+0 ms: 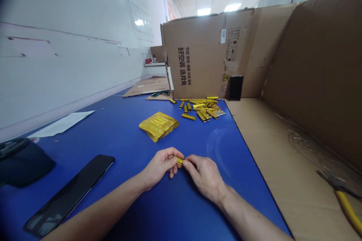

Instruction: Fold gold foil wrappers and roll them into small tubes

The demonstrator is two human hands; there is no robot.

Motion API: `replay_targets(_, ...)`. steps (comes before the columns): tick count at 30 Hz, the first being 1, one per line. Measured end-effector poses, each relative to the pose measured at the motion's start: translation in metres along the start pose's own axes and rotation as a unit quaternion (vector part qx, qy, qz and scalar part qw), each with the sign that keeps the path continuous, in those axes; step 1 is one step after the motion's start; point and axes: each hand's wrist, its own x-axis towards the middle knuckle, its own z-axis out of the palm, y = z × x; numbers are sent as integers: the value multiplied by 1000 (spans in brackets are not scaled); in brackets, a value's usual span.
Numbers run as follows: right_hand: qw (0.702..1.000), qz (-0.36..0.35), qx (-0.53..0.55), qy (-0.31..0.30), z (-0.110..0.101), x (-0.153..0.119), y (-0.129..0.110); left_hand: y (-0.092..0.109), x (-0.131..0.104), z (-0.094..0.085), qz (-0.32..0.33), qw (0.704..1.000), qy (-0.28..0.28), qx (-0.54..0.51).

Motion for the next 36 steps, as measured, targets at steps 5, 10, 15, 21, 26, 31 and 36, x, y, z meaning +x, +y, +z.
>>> replay_targets(5, 1000, 15, -10, 18, 2, 0, 1, -3, 1, 0, -16, 1000, -2, 4)
replay_targets(10, 998, 5, -52, -18, 4, -1, 1, -6, -3, 3, -16, 996, -13, 81)
replay_targets(15, 996, 4, -74, -47, 2, 1, 4, -3, -3, 2, -5, 993, 19, 115)
replay_targets(21, 992, -11, -126, -29, -1, 3, 9, 2, 5, -11, -18, 996, 46, 70)
replay_targets(26, 978, -37, -203, -3, 1, 0, 12, 6, 2, -13, -72, 997, 0, 12)
replay_targets(31, 982, -37, -184, 2, 0, -1, 8, 4, 2, -12, -98, 995, -14, -19)
replay_targets(36, 995, -23, -95, -28, -1, -1, 1, -4, 1, 1, -18, 999, -19, 36)
